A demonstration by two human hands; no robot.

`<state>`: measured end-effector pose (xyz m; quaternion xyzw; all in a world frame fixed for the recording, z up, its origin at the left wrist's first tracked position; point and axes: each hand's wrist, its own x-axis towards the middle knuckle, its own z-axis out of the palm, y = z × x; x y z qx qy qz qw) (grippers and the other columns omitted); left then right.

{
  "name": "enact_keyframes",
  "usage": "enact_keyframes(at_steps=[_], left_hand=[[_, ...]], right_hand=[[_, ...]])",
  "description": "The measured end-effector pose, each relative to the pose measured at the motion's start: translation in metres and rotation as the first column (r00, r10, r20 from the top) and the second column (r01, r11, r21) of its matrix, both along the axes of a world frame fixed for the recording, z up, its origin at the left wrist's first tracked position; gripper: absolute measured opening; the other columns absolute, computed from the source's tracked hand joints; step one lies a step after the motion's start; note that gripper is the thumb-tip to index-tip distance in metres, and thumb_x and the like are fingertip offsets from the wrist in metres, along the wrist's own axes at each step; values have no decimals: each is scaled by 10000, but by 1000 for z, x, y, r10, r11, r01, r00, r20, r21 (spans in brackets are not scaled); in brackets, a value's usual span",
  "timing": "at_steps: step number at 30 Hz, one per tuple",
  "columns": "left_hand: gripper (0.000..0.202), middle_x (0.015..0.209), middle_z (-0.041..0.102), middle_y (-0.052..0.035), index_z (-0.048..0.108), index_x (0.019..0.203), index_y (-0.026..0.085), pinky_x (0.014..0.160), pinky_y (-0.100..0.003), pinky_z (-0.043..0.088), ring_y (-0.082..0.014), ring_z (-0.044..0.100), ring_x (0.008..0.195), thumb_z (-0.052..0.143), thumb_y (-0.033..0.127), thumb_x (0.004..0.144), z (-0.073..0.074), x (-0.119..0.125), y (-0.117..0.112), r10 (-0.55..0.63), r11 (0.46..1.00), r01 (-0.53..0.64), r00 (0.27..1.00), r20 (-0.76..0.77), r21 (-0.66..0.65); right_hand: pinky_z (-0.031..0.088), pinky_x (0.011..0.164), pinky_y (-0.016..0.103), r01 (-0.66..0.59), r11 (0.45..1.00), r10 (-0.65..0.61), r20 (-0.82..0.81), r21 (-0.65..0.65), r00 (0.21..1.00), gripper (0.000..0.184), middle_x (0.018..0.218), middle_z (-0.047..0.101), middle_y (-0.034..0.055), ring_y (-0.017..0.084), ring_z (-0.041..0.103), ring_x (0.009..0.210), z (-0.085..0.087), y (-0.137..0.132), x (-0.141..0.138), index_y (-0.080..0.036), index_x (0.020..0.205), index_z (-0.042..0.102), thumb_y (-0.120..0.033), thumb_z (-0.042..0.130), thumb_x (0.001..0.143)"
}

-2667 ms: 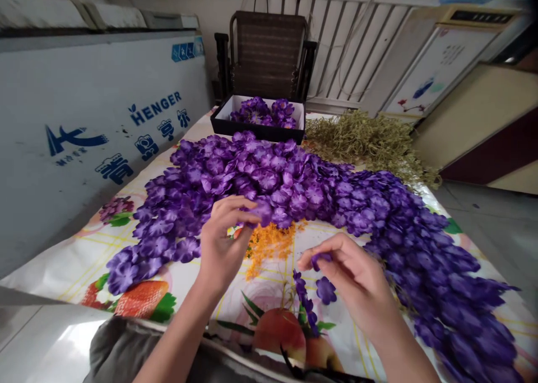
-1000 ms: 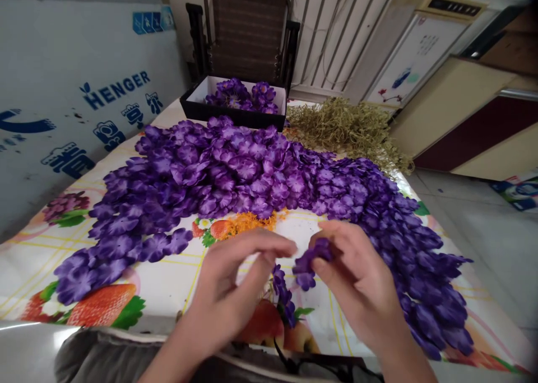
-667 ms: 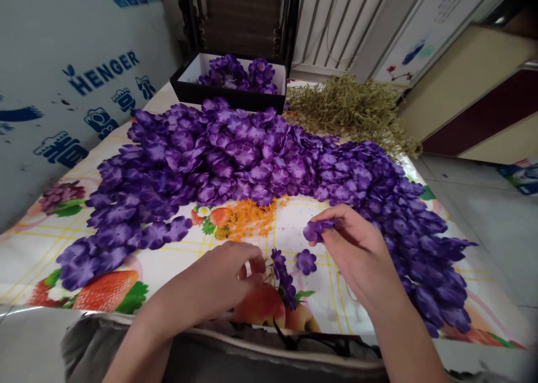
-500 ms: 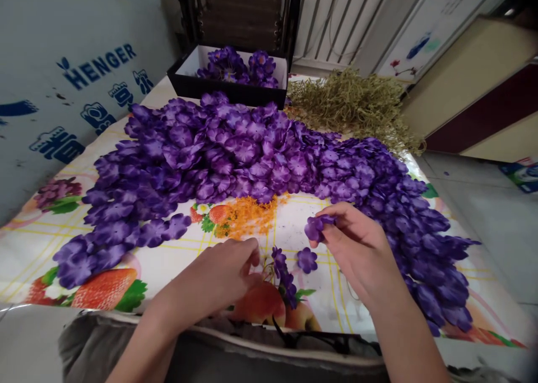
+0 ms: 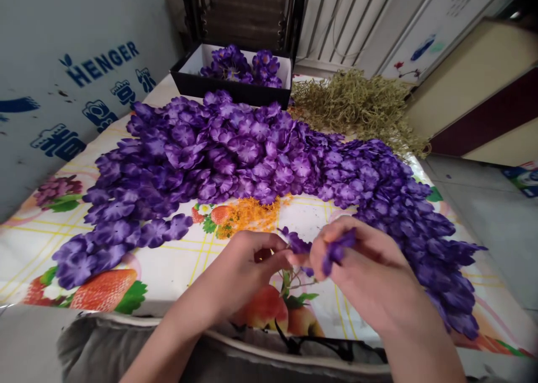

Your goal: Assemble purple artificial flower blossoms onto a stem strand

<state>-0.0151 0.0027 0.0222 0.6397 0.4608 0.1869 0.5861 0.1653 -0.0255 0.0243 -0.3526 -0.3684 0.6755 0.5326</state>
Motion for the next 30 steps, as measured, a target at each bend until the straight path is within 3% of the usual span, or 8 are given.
enact_keyframes(at_steps=[3, 5, 9, 13, 20, 25, 30], left_hand=[[294, 553, 427, 46, 585, 705, 159, 476, -215, 277, -96, 364, 511, 489, 356, 900, 2, -1, 0, 37, 998, -32, 995, 96, -49], [306, 576, 457, 36, 555, 695, 156, 475, -215, 283, -93, 367, 514, 484, 367, 906, 1, -2, 0, 83, 995, -73, 985, 152, -73], [298, 617, 538, 12, 530, 720, 151, 508, -222, 331, -96, 410, 532, 468, 361, 921, -3, -1, 1, 155, 984, -129, 958, 243, -119], [262, 633, 535, 16, 546, 707, 149, 582, -220, 380, -102, 473, 596, 489, 289, 922, -6, -2, 0, 175, 984, -152, 925, 336, -94], [158, 759, 575, -12, 577, 779, 158, 726, -238, 438, -136, 535, 749, 544, 253, 900, -7, -5, -2, 178, 982, -132, 885, 429, -136], [183, 806, 660, -29, 657, 791, 174, 830, -267, 457, -157, 600, 820, 525, 241, 899, -7, -4, -1, 317, 939, -191, 805, 502, -286], [195, 769, 678, -39, 586, 657, 188, 834, -320, 471, -187, 617, 810, 509, 237, 830, -6, -2, 1, 391, 909, -200, 715, 579, -366]], right_hand=[[521, 660, 285, 99, 995, -96, 187, -2, 978, 55, 774, 671, 12, 156, 629, 719, -4, -1, 0, -241, 856, 708, -224, 688, 808], [512, 673, 269, 129, 992, -126, 190, -3, 974, 56, 785, 673, 8, 144, 627, 723, -7, 0, 0, -239, 858, 702, -224, 690, 805], [510, 663, 247, 56, 998, -50, 195, -30, 979, 47, 796, 674, 5, 136, 638, 728, -9, 0, 0, -241, 864, 695, -229, 676, 823], [505, 705, 206, -15, 998, -2, 297, 54, 955, 77, 872, 668, 5, 125, 630, 819, -11, -1, -2, -244, 888, 683, -194, 636, 853], [566, 779, 338, -76, 996, 63, 206, 53, 977, 58, 913, 632, 20, 176, 651, 867, -13, 1, -3, -248, 912, 632, -289, 593, 898], [563, 719, 270, -19, 996, -11, 339, 83, 941, 62, 901, 626, 17, 153, 631, 833, -12, 2, -3, -249, 918, 634, -276, 579, 905], [554, 639, 254, 66, 986, -128, 448, 151, 885, 61, 863, 634, 13, 145, 614, 735, -15, 4, -2, -250, 908, 638, -271, 583, 891]])
